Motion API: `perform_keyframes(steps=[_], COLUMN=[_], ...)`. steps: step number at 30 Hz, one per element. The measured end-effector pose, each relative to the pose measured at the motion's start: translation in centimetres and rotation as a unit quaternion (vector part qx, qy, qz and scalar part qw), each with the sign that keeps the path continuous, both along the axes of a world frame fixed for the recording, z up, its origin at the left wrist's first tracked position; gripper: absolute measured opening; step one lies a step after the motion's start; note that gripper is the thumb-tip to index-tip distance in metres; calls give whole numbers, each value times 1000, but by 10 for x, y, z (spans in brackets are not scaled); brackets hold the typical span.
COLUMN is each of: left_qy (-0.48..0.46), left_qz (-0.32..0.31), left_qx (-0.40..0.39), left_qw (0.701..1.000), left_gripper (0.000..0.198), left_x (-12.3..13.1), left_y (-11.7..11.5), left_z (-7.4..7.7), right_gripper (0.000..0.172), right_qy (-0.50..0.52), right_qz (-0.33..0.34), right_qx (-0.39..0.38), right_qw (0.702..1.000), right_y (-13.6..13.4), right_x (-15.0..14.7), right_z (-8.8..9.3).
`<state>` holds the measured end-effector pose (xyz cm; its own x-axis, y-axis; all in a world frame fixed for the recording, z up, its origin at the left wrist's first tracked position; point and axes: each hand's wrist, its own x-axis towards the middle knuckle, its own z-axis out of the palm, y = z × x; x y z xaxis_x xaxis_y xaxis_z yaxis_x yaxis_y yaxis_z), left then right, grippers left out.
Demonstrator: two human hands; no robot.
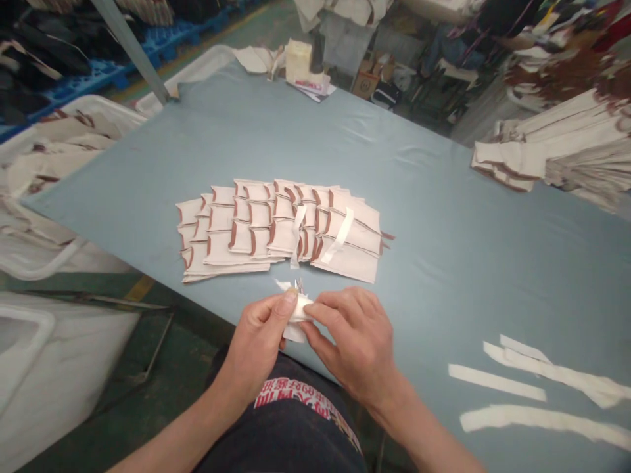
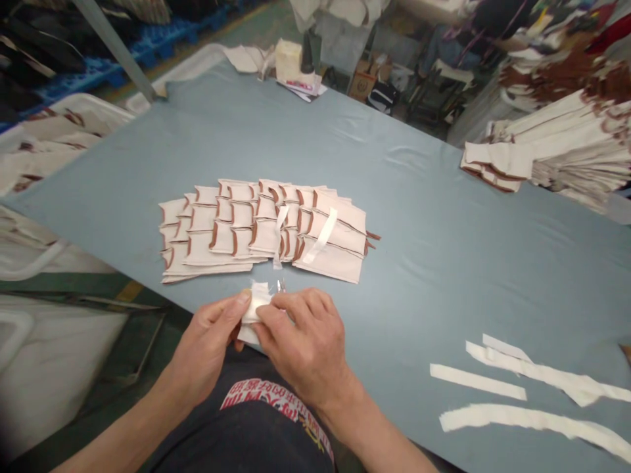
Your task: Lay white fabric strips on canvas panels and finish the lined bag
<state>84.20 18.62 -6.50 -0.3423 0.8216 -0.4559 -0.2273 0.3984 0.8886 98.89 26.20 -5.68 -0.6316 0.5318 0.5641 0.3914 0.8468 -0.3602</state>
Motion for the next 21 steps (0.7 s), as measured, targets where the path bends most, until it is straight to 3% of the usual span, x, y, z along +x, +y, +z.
perform_keyframes(steps=[8,15,21], left_qy=[-34,-9,18], left_qz=[-86,-138,-142], left_qx=[29,47,36], left_qw=[995,989,989], left_gripper=[76,27,27], left_x=[-6,-3,5], left_y=[-18,-18,-14], left_z=[1,20,24], right_gripper=[10,12,13], right_qy=[41,73,82], right_qz=[3,-16,-30], right_qx=[-46,-83,-134], right_qw=[998,994,987], right_y=[-10,-18,-24], right_x=[4,11,17], right_z=[-3,-7,-13])
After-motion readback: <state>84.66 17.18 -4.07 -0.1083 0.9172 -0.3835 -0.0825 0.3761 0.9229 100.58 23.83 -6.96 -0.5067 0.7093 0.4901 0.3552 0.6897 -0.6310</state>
